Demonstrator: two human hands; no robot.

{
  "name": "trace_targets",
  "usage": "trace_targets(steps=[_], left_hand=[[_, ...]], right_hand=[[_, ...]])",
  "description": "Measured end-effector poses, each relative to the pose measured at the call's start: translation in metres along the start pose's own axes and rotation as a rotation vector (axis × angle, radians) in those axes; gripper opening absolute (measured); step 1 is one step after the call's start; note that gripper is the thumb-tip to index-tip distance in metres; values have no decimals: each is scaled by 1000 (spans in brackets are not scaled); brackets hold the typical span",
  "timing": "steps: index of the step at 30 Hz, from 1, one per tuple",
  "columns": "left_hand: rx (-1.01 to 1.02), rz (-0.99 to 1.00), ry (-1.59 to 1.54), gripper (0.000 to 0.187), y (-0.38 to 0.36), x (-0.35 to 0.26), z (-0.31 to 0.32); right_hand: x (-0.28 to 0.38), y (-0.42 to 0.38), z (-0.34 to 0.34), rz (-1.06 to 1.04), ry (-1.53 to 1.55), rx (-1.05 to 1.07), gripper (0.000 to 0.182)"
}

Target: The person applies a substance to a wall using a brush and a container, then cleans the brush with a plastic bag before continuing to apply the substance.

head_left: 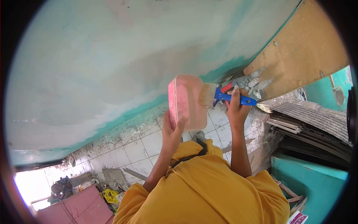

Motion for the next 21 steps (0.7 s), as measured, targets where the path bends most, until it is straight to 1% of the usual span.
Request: trace_targets(steps=[3,4,5,8,9,11,13,15,16,18,19,21], left_hand=[[10,-2,-9,73,3,1,3],[6,-2,-5,73,3,2,3],[12,-9,-14,72,4,4,2],[15,-32,23,69,4,10,-8],[15,-41,63,68,5,13,-12],[26,-44,69,68,8,19,-24],[51,-44,81,68,15,17,-40],[78,-48,63,68,21,12,-57],[86,-49,69,68,24,11,-68],[96,-57,90,69,28,9,-92],[113,-57,100,69,30,11,-103],[73,-72,92,68,33,17,-135]], right_hand=[[-9,9,-4,6,8,-38,23],[-5,11,-4,-91,28,-73,25],[-8,14,-3,-86,31,-72,25],[-24,15,-3,53,92,-144,27],[-25,16,1,51,92,-142,27],[-48,13,1,185,213,-202,29],[-71,8,7,225,235,-207,32],[-96,-4,23,413,361,-227,33],[-106,-9,30,416,365,-237,33],[-126,-18,61,489,419,-152,37],[-132,-23,73,490,427,-170,37],[-145,-33,107,497,391,-110,40]])
Point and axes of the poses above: each hand's wrist, its own y-axis towards the middle knuckle, its own z-axis out of the palm, x = y × z, the point moved 9 cm from there along y, towards the middle knuckle, and after that the axes turned 3 degrees about z, right-handed, at the moved point
